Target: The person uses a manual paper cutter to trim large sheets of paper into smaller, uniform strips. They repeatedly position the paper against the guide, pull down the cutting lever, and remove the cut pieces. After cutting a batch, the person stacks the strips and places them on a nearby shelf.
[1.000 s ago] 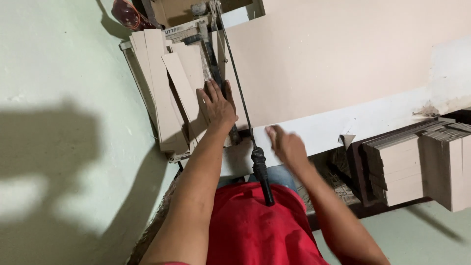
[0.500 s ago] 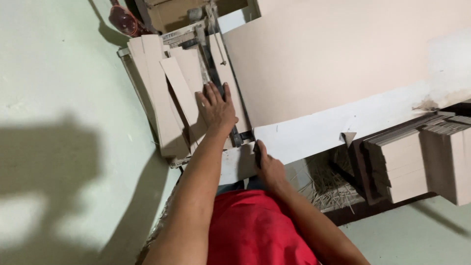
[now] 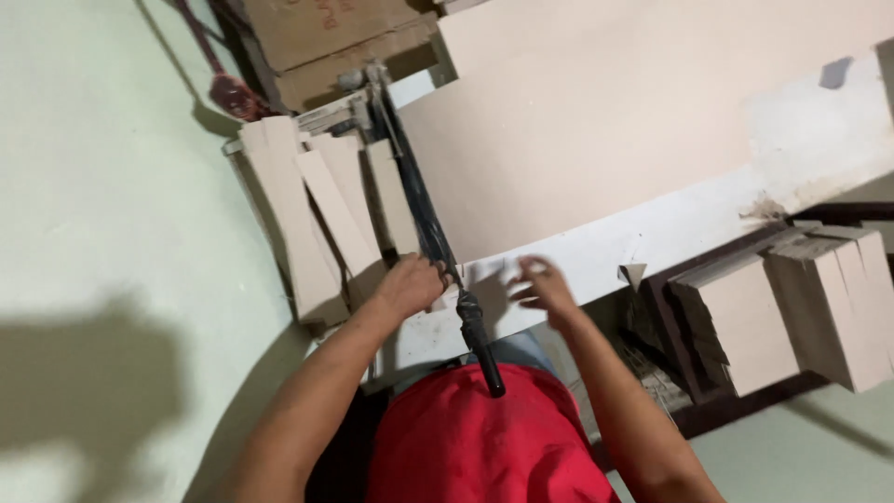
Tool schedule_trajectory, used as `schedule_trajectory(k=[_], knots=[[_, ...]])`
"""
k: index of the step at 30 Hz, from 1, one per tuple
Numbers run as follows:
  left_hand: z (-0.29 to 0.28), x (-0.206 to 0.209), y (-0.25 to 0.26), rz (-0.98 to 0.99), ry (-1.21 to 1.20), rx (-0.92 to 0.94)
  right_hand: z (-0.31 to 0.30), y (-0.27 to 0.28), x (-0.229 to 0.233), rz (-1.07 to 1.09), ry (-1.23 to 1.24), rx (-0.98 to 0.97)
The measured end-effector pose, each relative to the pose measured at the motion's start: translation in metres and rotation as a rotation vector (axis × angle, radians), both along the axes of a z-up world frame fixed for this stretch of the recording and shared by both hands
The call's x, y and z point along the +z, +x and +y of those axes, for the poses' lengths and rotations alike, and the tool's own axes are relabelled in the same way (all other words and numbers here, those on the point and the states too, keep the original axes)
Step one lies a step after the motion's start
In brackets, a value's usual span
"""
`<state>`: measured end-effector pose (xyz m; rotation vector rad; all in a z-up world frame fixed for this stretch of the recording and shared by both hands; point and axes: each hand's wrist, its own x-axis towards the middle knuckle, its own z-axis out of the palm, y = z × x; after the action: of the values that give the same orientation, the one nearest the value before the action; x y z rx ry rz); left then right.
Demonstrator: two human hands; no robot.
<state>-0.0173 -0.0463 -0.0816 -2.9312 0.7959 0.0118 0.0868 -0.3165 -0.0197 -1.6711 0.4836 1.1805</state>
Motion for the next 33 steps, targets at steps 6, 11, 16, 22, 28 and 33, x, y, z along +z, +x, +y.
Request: schedule_trajectory(k=[6, 11, 16, 22, 28, 33], knots=[[0.056, 0.029, -0.01, 0.355, 0.101, 0.107, -0.011, 0.048, -0.026, -0.018, 0.165, -0.522], [0.078, 0.042, -0.018, 0.439, 0.051, 0.208, -0.049, 0.036, -0.052, -0.041, 0.234, -0.572], [0.064, 0.062, 0.006, 0.373, -0.09, 0.349, 0.002, 0.024, -0.015, -0.124, 0.064, -0.31], [0.04, 0.116, 0.074, 0.522, -0.235, 0.726, 0.024, 0.028, -0.008, -0.195, 0.013, -0.166], [0.02, 0.07, 0.105, 0.818, 0.025, 0.887, 0.018, 0.036, -0.012, -0.228, -0.117, 0.124], [0.015, 0.052, 0.109, 0.84, 0.204, 0.9, 0.067, 0.017, 0.078, -0.448, -0.411, 0.903]])
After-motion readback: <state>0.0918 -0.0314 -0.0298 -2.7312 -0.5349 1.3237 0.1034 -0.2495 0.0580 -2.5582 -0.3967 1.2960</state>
